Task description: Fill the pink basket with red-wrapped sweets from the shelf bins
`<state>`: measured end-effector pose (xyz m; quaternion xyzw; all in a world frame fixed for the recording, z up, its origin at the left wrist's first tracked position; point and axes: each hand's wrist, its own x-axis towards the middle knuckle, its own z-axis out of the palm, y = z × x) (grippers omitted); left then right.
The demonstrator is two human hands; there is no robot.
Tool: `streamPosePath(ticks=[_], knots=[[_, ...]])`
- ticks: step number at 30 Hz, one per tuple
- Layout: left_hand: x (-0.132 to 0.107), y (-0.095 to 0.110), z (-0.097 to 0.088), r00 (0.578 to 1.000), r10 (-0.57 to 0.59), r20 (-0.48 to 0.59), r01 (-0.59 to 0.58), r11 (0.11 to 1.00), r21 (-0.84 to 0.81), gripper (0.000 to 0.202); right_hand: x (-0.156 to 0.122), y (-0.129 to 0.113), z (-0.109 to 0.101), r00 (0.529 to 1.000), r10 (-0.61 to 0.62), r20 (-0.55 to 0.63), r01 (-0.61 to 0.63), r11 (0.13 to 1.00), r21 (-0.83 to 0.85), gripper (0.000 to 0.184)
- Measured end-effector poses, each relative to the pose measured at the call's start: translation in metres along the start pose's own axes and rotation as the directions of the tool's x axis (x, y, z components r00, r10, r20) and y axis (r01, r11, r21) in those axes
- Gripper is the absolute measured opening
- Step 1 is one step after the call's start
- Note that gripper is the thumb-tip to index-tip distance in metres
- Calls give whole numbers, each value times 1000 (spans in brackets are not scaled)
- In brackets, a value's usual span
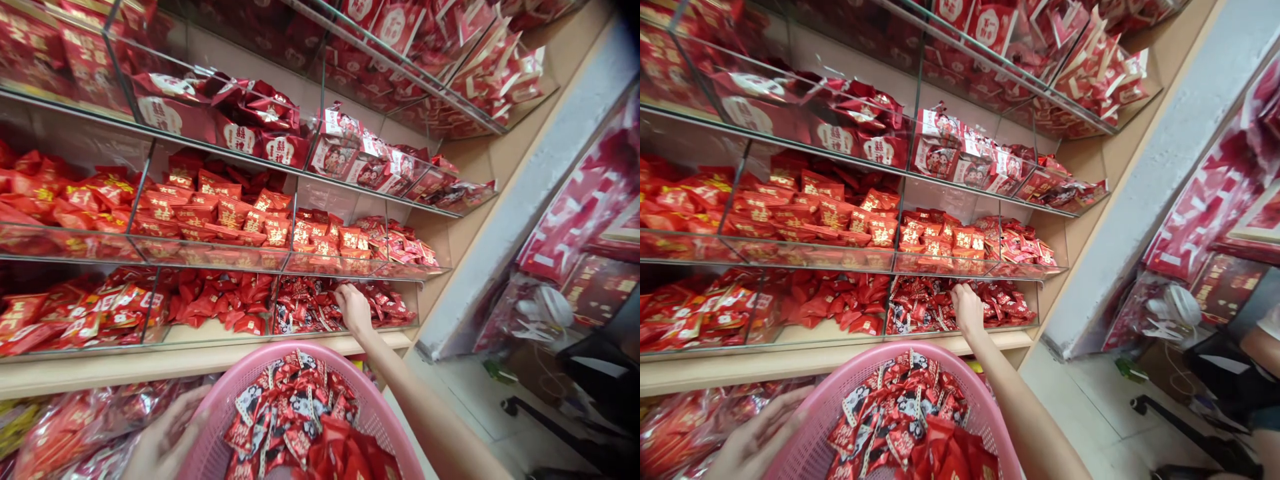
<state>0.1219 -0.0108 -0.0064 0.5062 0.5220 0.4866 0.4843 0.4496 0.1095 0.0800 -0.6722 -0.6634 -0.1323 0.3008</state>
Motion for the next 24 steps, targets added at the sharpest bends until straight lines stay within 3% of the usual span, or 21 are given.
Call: streamPosePath(ticks=[4, 6, 8, 11, 13, 16, 18, 20, 24], knots=[[-1, 6, 0, 1000, -9, 8, 9, 1000, 21, 50, -9, 8, -12, 999, -36, -9, 37, 997, 62, 19], [-1, 8, -1, 1000, -4, 8, 3, 1000, 28, 50, -15, 10, -15, 1000, -26, 13, 24, 984, 179, 21], [0, 11, -2, 1000, -2, 1, 2, 999, 32, 51, -24, 9, -16, 998, -8, 55, -15, 913, 407, 22], [2, 21, -1, 999, 11, -34, -9, 999, 42, 57, -41, 0, -21, 995, -7, 98, -62, 729, 682, 21], [3, 31, 3, 997, 31, -76, -27, 998, 55, 59, -57, -11, -27, 993, -46, 106, -48, 667, 743, 19], [3, 49, 15, 992, 68, -107, -65, 998, 24, 56, -84, -32, -40, 981, -149, 127, 2, 655, 756, 15], [2, 61, 26, 999, 36, -27, -38, 997, -71, 53, -102, -46, -48, 963, -234, 134, 66, 688, 723, 14], [0, 69, 37, 987, -66, 146, 99, 968, -231, 49, -117, -58, -55, 930, -345, 129, 163, 698, 697, 14], [-4, 76, 51, 880, -180, 439, 376, 829, -413, 34, -137, -72, -62, 840, -527, 125, 279, 619, 734, 21]])
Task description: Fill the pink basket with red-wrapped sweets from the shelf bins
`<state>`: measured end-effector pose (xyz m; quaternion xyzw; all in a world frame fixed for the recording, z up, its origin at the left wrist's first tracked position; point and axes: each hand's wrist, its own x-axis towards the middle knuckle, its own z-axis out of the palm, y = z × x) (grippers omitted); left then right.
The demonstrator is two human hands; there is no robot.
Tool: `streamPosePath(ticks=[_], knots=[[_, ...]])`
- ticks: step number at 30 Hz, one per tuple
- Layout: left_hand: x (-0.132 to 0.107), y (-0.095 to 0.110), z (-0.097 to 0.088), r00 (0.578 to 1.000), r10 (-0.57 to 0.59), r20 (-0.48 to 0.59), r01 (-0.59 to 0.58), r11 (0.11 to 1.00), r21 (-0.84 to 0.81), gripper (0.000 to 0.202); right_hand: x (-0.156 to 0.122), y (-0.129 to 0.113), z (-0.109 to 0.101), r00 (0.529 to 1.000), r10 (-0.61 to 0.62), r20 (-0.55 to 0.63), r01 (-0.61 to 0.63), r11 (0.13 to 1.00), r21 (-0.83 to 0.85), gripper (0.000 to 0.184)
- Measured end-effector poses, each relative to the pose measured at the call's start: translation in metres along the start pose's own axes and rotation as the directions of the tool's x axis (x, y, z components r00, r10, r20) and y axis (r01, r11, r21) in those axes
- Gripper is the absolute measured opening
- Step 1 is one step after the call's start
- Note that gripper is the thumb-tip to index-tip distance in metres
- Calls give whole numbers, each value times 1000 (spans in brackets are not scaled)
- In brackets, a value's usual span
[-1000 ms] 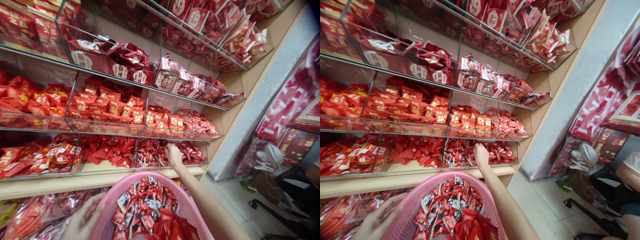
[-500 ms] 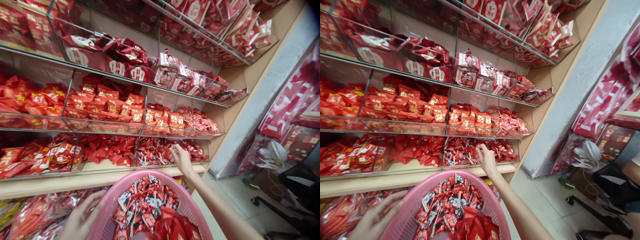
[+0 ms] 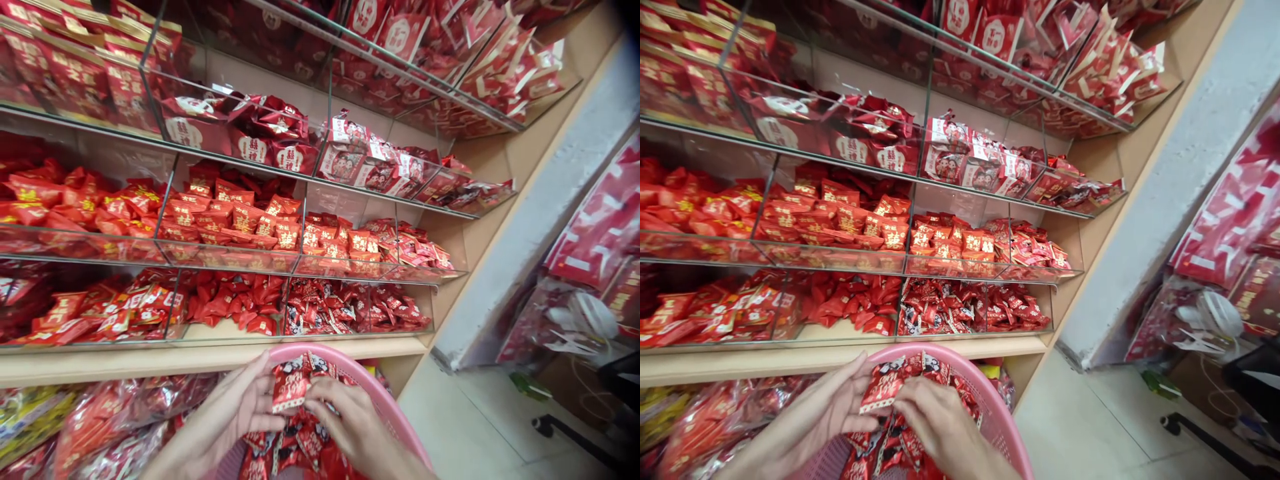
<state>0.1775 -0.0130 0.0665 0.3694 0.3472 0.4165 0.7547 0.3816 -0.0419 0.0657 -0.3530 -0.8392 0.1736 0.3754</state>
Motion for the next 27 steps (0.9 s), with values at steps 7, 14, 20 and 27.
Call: streamPosePath(ticks=[7, 14, 20, 27], knots=[[1, -4, 7, 987, 154, 51, -152, 987, -41, 29, -2, -1, 21, 905, 395, -156, -278, 829, 486, 22], [-3, -9, 13, 973, 230, -9, -230, 973, 29, 36, 10, 0, 28, 776, 630, 29, -425, 488, 762, 31], [2, -15, 5, 966, 231, -119, -210, 964, 163, 31, 6, 4, 22, 775, 631, 13, -438, 523, 731, 33], [0, -19, 2, 953, 286, -102, -233, 904, 358, 27, 7, 1, 16, 789, 615, -1, -466, 599, 651, 37]])
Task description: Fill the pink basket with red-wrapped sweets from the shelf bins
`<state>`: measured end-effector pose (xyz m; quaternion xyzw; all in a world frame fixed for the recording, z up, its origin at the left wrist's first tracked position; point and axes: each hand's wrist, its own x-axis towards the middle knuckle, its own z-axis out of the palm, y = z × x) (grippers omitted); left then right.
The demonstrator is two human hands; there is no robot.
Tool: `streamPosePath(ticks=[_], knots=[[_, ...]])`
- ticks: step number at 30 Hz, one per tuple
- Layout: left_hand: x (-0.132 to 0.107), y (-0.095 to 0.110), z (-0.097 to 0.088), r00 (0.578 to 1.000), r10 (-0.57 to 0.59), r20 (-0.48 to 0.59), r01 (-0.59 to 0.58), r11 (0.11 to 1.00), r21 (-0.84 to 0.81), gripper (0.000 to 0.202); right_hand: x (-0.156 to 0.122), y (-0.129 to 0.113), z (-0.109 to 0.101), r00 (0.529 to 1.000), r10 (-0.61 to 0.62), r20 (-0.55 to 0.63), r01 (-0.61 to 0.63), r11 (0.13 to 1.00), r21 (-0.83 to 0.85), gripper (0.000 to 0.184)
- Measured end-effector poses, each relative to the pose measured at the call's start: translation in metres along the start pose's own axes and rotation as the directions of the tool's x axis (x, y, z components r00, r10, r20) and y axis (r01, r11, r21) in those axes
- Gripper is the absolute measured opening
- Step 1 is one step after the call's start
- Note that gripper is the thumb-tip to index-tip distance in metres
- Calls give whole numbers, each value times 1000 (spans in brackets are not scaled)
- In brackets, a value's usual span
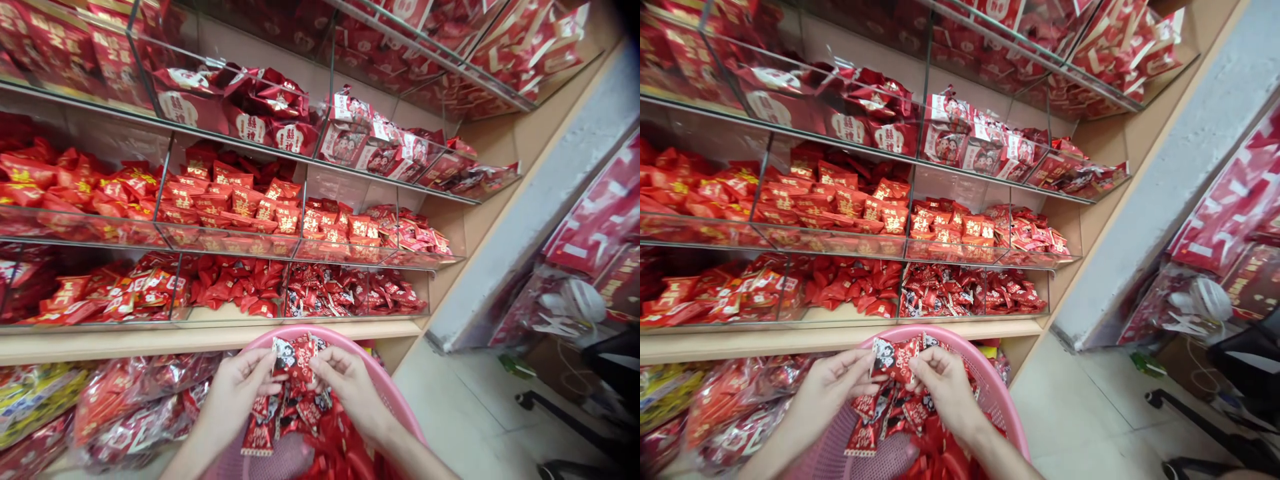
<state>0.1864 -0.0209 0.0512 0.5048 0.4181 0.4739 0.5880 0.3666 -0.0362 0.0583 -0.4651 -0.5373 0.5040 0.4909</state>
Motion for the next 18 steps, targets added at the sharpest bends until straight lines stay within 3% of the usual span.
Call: streamPosePath(ticks=[3, 6, 10, 13, 18], knots=[[2, 0, -2, 994, 110, 8, -109, 970, 217, 25, 6, -6, -1, 999, -30, -11, 30, 998, -49, 36], [8, 3, -4, 967, 256, 10, -235, 872, 429, 21, 18, -13, -3, 994, -108, -9, 106, 987, -117, 35], [19, 11, -5, 964, 261, 51, -258, 875, 410, 23, 33, -17, -9, 990, -144, 1, 143, 978, -151, 35], [23, 11, -13, 974, 215, 78, -228, 893, 387, 23, 38, -14, -23, 997, -80, 0, 79, 986, -150, 37], [13, -1, -42, 972, 228, -65, -182, 893, 411, 25, 27, 4, -62, 990, 135, -40, -140, 976, -168, 39]])
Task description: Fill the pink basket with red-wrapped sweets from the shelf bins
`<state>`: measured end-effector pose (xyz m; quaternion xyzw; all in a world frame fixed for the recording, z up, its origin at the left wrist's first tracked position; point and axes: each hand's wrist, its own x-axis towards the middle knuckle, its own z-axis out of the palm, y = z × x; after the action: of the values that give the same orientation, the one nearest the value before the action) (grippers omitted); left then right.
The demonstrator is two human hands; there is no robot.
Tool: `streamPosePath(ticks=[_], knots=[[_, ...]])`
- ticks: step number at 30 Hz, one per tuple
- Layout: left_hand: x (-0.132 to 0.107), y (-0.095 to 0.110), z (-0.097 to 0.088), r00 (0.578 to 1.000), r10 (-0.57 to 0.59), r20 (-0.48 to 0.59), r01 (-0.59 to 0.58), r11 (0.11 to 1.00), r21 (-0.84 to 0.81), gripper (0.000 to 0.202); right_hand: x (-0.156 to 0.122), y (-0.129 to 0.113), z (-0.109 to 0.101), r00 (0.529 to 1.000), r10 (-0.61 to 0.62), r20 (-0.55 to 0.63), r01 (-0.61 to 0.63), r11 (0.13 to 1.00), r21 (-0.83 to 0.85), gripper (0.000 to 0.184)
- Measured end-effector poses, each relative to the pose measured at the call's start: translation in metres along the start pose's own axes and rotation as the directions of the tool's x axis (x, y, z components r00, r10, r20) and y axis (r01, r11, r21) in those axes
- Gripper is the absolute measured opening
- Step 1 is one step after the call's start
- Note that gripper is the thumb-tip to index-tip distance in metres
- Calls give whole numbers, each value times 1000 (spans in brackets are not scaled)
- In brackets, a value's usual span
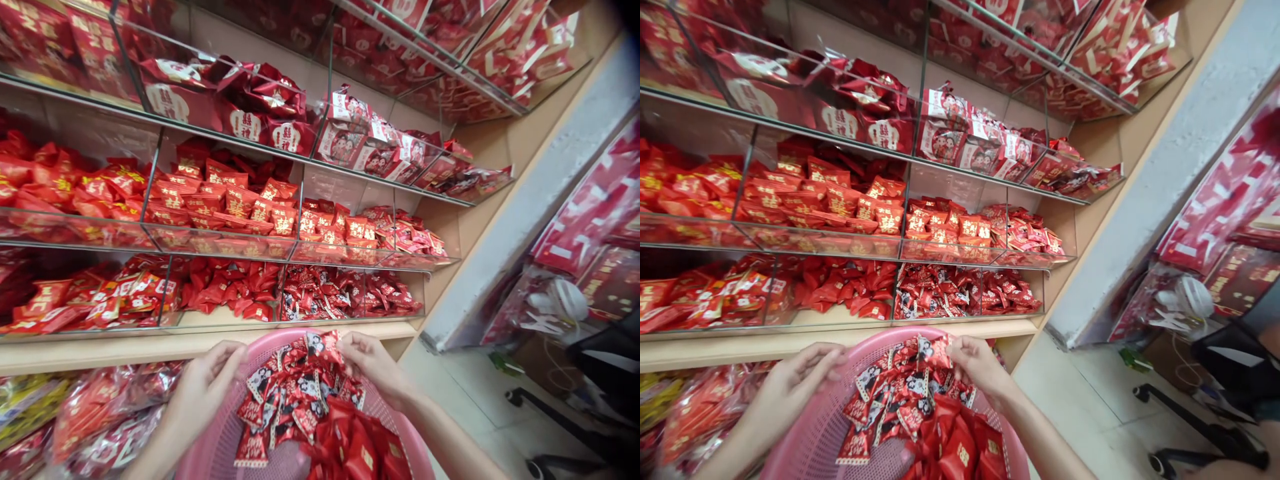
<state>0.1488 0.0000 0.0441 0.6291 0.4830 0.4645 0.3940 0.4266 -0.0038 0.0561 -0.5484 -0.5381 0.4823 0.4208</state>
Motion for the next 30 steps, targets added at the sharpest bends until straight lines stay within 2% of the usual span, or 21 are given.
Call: streamPosePath(ticks=[4, 7, 10, 12, 15, 19, 22, 23, 25, 27, 30], knots=[[-11, -21, -19, 992, -72, -102, 72, 997, -6, 35, -11, 24, -17, 987, 160, 10, -159, 987, -31, 42], [-15, -34, -26, 976, -132, -171, 126, 991, -46, 45, -13, 37, -16, 983, 186, 5, -186, 982, -17, 43], [-17, -39, -28, 967, -142, -210, 128, 989, -78, 49, -9, 47, -8, 980, 196, -25, -197, 979, -62, 41], [-18, -39, -28, 965, -130, -229, 115, 990, -77, 49, -6, 53, -4, 985, 158, -70, -167, 975, -146, 38], [-20, -41, -27, 964, -90, -249, 89, 996, -17, 48, -5, 59, -1, 989, 1, -147, -54, 933, -355, 32], [-22, -52, -26, 968, -40, -246, 61, 995, 80, 47, -5, 53, -9, 967, -137, -216, -43, 747, -663, 39], [-23, -60, -23, 981, -21, -192, 41, 994, 99, 45, 4, 35, -21, 923, -249, -294, -72, 639, -766, 37], [-23, -61, -21, 985, -11, -171, 28, 995, 98, 43, 11, 27, -25, 907, -267, -325, -78, 651, -755, 33], [-23, -61, -18, 991, 8, -132, 5, 995, 99, 40, 29, 13, -34, 893, -233, -385, -97, 737, -669, 26], [-24, -61, -15, 994, 18, -105, -6, 994, 109, 39, 51, 4, -41, 901, -128, -415, -136, 825, -549, 26], [-25, -63, -14, 995, 19, -94, -7, 991, 132, 39, 83, -2, -46, 906, 36, -422, -240, 865, -441, 31]])
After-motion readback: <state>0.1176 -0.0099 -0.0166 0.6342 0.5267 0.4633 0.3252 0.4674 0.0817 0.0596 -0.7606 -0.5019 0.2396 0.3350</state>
